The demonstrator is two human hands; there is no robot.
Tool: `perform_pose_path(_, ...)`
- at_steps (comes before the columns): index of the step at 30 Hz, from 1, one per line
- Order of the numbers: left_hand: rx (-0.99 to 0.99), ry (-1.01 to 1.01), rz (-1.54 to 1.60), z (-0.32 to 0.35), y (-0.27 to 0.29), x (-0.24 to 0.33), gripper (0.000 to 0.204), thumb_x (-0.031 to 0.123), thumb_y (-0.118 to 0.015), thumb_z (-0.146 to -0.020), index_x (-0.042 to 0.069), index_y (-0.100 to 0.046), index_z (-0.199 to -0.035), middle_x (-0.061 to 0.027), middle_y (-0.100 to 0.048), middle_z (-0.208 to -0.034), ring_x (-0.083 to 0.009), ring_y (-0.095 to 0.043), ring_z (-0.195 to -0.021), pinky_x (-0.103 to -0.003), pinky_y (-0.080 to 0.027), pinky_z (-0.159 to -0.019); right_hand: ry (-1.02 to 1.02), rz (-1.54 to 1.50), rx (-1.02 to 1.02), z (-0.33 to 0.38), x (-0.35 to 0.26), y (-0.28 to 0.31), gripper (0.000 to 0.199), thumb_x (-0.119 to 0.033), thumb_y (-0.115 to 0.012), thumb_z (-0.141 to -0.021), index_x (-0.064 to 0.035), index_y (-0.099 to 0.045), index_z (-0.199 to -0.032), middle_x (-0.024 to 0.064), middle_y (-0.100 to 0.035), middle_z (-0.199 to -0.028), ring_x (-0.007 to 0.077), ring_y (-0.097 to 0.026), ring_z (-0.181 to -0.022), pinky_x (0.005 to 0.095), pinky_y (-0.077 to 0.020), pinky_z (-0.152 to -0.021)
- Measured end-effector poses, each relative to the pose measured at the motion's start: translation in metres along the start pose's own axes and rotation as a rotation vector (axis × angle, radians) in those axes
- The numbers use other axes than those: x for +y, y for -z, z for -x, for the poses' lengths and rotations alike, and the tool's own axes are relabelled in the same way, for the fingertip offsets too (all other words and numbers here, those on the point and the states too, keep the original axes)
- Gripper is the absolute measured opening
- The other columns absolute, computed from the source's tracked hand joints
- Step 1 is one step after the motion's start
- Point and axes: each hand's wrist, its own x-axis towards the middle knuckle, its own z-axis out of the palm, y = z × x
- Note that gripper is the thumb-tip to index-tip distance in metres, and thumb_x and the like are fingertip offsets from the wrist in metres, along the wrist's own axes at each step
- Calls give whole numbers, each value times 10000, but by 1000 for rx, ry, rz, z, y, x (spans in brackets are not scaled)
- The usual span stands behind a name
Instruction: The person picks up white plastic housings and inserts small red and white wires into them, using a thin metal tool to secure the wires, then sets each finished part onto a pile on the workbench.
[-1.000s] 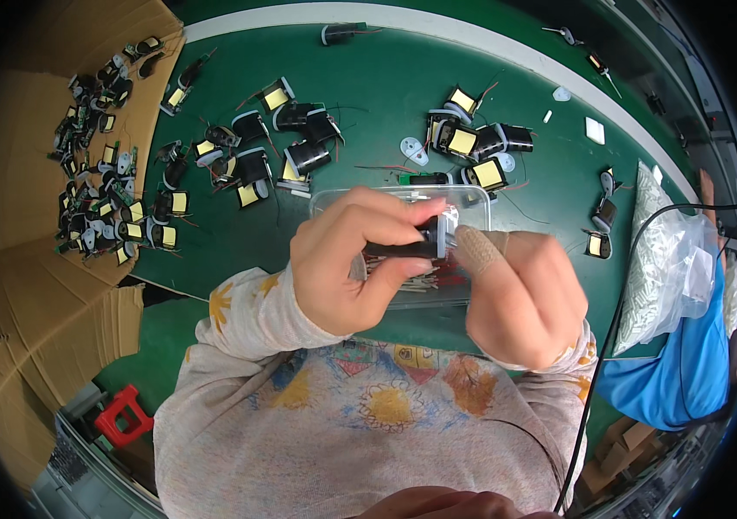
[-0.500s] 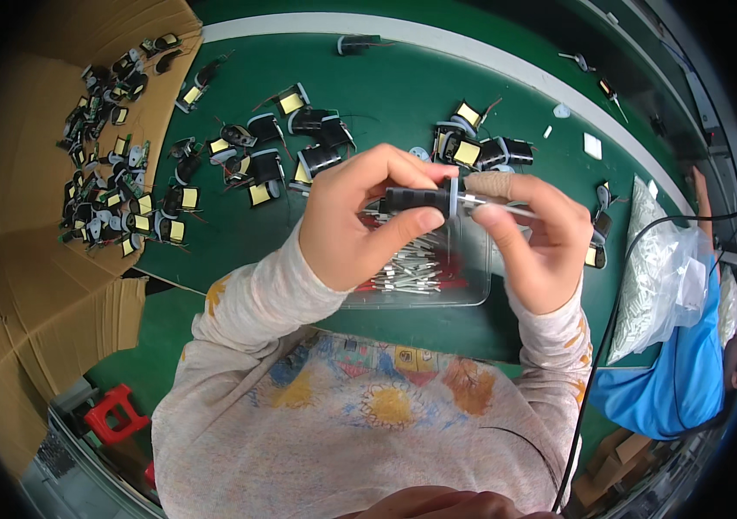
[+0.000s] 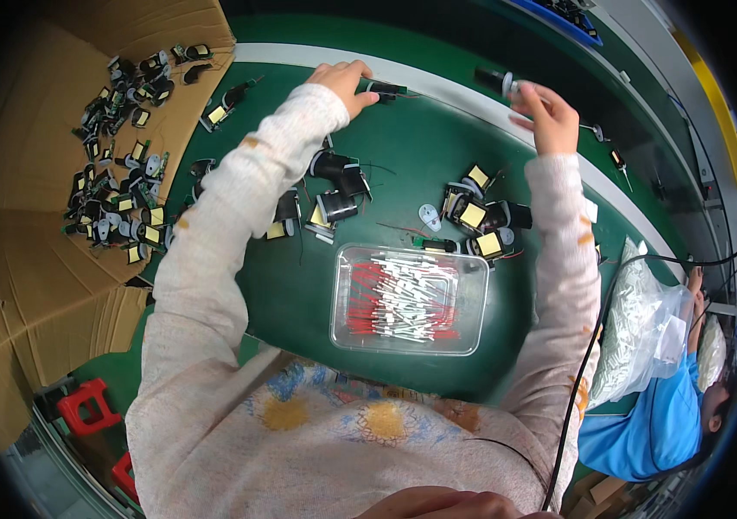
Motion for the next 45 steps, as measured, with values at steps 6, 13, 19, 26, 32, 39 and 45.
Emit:
perform_pose_path(6,-50,-77,-216,-31,-22,-8,470,265,-723,-713,210,-563,-1152,-44,-531,-1201,-272,-445,-1144,-362,-364,-995,178,794,101,-50,55,20,555,-304,-741,-701,-152,-556,-1202,143,-618,-1100,296,-590,-1029,349,-438,-908)
perform_pose_path(13,-133,-80,621,-27,-15,0,430,108,-791,-650,4,-524,-970,-107,-658,-812,-162,-607,-720,-279,-478,-655,494,425,-136,81,-44,12,333,-110,-662,-757,-76,-598,-1083,92,-646,-943,169,-604,-836,290,-490,-712)
perform_pose_path(19,-200,-75,1270,24,25,38,418,88,-725,-732,25,-530,-1097,-29,-599,-891,-110,-561,-748,-221,-454,-620,423,596,-716,178,-57,-12,114,-32,-587,-737,-50,-589,-849,130,-604,-703,296,-605,-653,356,-489,-584)
perform_pose_path(26,7,-317,1378,94,13,65,313,88,-659,-798,16,-548,-1081,-56,-601,-996,-96,-568,-853,-230,-472,-762,563,837,-716,205,-30,-37,312,-28,-652,-659,-86,-562,-952,102,-575,-724,286,-589,-696,378,-481,-586)
perform_pose_path(32,123,-337,1350,128,15,58,307,49,-614,-817,-11,-519,-1103,-69,-588,-1016,-126,-575,-896,-243,-481,-776,513,891,-718,208,-34,-41,385,-29,-663,-650,-93,-536,-1008,84,-567,-715,274,-590,-658,367,-481,-548)
perform_pose_path(39,-8,-472,1654,135,23,43,359,176,-576,-871,-20,-459,-1148,-201,-583,-1108,-206,-578,-986,-308,-452,-883,234,439,-742,197,-59,-26,464,70,-661,-672,-49,-508,-1094,81,-622,-767,216,-634,-697,280,-513,-636)
perform_pose_path(45,-329,-506,1215,151,46,46,436,345,-643,-800,7,-535,-1054,-141,-602,-1027,-240,-527,-1037,-360,-389,-913,313,384,-496,192,-79,-12,608,171,-617,-667,2,-467,-1231,106,-632,-805,197,-647,-769,280,-515,-730)
